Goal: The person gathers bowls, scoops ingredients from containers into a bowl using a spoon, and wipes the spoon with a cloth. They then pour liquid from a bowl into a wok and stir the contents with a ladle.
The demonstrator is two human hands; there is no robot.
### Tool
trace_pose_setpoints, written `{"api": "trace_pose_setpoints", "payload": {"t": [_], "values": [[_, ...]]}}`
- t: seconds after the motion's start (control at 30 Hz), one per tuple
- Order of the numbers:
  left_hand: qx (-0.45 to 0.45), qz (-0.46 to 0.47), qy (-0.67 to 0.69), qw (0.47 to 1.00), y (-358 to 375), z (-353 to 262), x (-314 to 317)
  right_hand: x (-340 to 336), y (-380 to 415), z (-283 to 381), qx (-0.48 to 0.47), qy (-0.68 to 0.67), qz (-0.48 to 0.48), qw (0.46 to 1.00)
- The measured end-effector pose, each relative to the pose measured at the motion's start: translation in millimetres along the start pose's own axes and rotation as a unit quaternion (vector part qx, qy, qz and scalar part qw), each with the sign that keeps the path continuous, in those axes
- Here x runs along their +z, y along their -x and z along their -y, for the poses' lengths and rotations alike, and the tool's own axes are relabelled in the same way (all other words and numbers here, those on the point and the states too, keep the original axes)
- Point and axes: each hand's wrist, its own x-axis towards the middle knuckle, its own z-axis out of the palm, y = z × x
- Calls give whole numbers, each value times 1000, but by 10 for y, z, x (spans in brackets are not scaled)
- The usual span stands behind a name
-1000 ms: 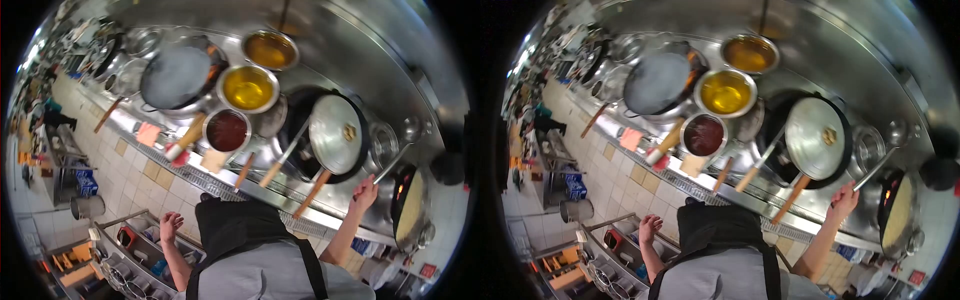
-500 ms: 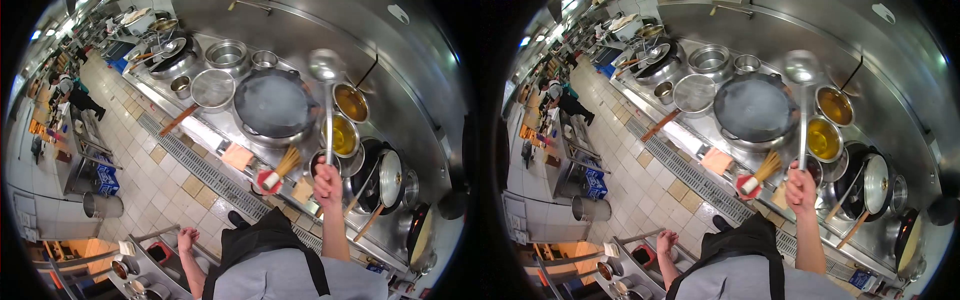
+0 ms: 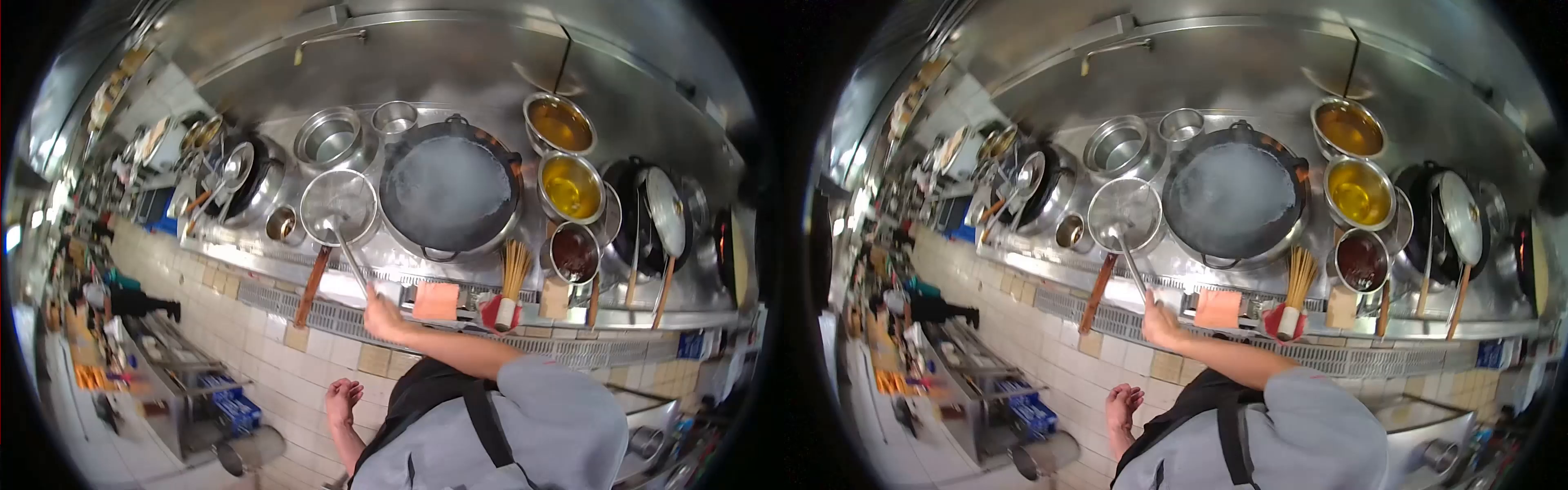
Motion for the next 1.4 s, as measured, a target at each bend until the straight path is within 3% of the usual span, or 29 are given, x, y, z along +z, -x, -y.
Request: {"api": "trace_pose_setpoints", "payload": {"t": [0.03, 0.1, 0.2, 0.3, 0.37, 0.4, 0.47, 0.57, 0.6, 0.63, 0.67, 0.7, 0.73, 0.77, 0.8, 0.87, 0.9, 0.93, 0.97, 1.0, 1.1, 1.17, 1.23, 1.33, 1.4], "values": [[10, 4, -20, 1000, -94, -214, 65, 222, -102, 74, 29, -9, 31, 999], [33, 53, -28, 998, -203, -539, 68, 871, -296, 4, 8, -66, -22, 998], [50, 121, -94, 987, -435, -1069, 225, 1209, -376, 14, -63, -113, -67, 989], [51, 243, -171, 953, -771, -1383, 473, 1401, -662, -486, -214, 48, 180, 959], [18, 353, -223, 908, -1162, -1367, 545, 1743, -551, -1162, 56, 9, 274, 960], [-1, 387, -269, 882, -1240, -1388, 651, 1659, -335, -1478, 177, -61, 254, 949], [-42, 447, -343, 825, -1350, -1309, 794, 1343, 160, -1901, 413, -175, 111, 887], [-90, 520, -446, 723, -1667, -1103, 1005, 1163, 355, -2283, 357, -174, -241, 886], [-107, 535, -488, 682, -1813, -991, 997, 1474, 262, -2579, 218, -250, -332, 883], [-125, 552, -530, 632, -1943, -834, 1018, 1834, 160, -2941, 61, -320, -385, 864], [-101, 580, -531, 609, -2067, -681, 1046, 1800, 275, -2672, 165, -344, -319, 868], [-113, 563, -541, 615, -2163, -547, 1085, 1782, 351, -2403, 254, -380, -245, 855], [-119, 552, -551, 614, -2219, -410, 1196, 1946, 275, -2354, 252, -185, -245, 918], [-97, 509, -565, 642, -2276, -231, 1277, 1909, 495, -2017, 292, -356, -266, 847], [-70, 465, -575, 670, -2245, -108, 1348, 2028, 609, -1840, 261, -394, -321, 821], [-198, 499, -466, 704, -1927, 16, 1561, 2307, 656, -1636, 261, -416, -420, 763], [-263, 499, -409, 717, -1766, 77, 1640, 2224, 786, -1390, 312, -462, -407, 723], [-249, 517, -420, 703, -1704, 264, 1720, 1997, 981, -1004, 319, -586, -403, 627], [-231, 536, -426, 691, -1770, 561, 1778, 2002, 1030, -945, 381, -406, -442, 704], [-211, 553, -430, 682, -1880, 785, 1812, 2079, 995, -1040, 385, -358, -507, 683], [-135, 576, -459, 663, -2229, 980, 2097, 2014, 1203, -1173, 318, -209, -433, 817], [-15, 507, -509, 696, -2106, 880, 2146, 1996, 1493, -1014, 258, -325, -483, 771], [143, 410, -593, 678, -2333, 806, 2338, 2179, 1893, -917, 236, -365, -512, 741], [98, 449, -536, 709, -2355, 784, 2360, 2814, 2527, -1289, 310, -305, -483, 760], [62, 446, -545, 707, -2168, 648, 2290, 3571, 2947, -1843, 248, -587, -510, 577]]}}
